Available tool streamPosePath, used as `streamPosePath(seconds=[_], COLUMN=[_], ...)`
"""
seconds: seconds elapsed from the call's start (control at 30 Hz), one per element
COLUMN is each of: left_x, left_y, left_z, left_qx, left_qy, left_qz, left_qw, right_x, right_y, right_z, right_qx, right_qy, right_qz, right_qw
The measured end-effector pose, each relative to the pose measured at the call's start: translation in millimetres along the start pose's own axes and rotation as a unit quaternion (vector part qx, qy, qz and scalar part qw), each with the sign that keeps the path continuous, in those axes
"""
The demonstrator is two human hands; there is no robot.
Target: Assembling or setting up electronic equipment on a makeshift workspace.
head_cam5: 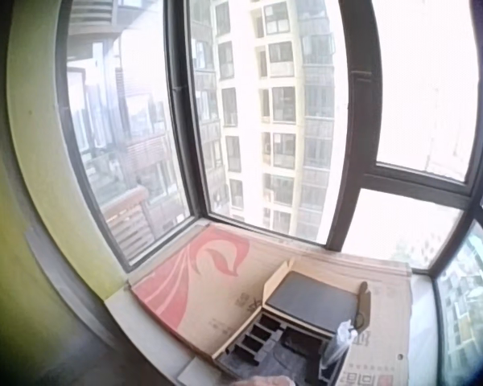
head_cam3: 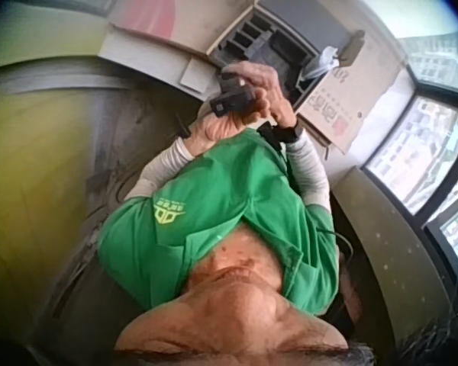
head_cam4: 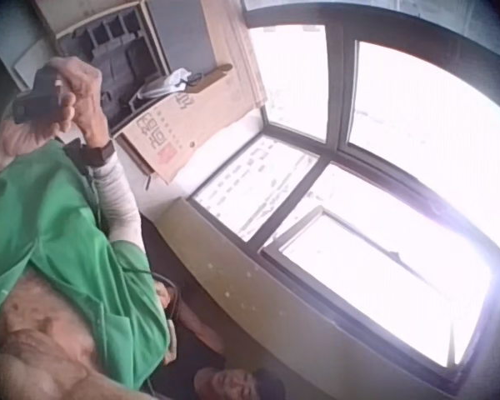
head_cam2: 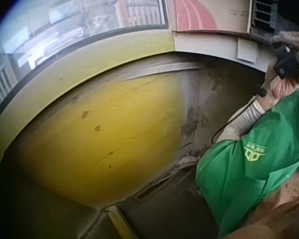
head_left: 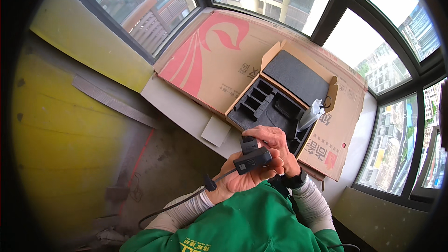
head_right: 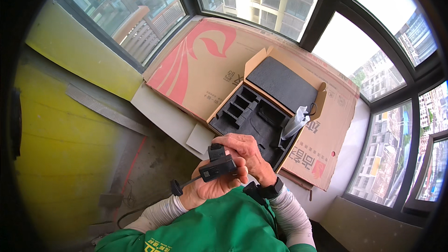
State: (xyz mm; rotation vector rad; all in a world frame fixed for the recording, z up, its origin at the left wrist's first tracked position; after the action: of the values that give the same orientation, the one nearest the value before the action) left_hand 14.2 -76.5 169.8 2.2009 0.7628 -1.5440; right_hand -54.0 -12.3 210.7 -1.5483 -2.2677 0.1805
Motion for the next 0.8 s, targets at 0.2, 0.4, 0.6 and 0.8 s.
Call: streamPosePath(seconds=[0.2,0.4,0.6,0.8], left_x=[13.0,21.1,25.6,23.1], left_y=[6.7,12.7,18.7,16.1], left_z=[5.3,14.1,20.7,23.9], left_qx=[-0.011,0.009,0.004,-0.045], left_qy=[-0.086,-0.192,-0.226,-0.223], left_qz=[0.035,0.105,0.172,0.157], left_qw=[0.996,0.976,0.959,0.961], right_x=[-4.4,0.6,8.4,14.6], right_y=[6.9,12.9,13.4,19.1], right_z=[13.7,23.1,16.4,22.4], right_qx=[-0.02,-0.025,-0.002,-0.041], right_qy=[-0.011,-0.033,0.011,0.021], right_qz=[-0.066,-0.065,-0.053,-0.072], right_qw=[0.998,0.997,0.999,0.996])
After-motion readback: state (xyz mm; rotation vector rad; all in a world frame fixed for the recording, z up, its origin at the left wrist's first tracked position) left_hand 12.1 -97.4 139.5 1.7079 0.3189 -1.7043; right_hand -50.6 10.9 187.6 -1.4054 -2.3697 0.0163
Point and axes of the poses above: each hand's wrist, its own y-axis away from the middle knuckle, its own x-axis out of the back of the hand, z = x × y, the point moved 8 cm from there along -y, towards the middle knuckle, and after that the axes turned 5 degrees about -x, right-handed, at the moved point
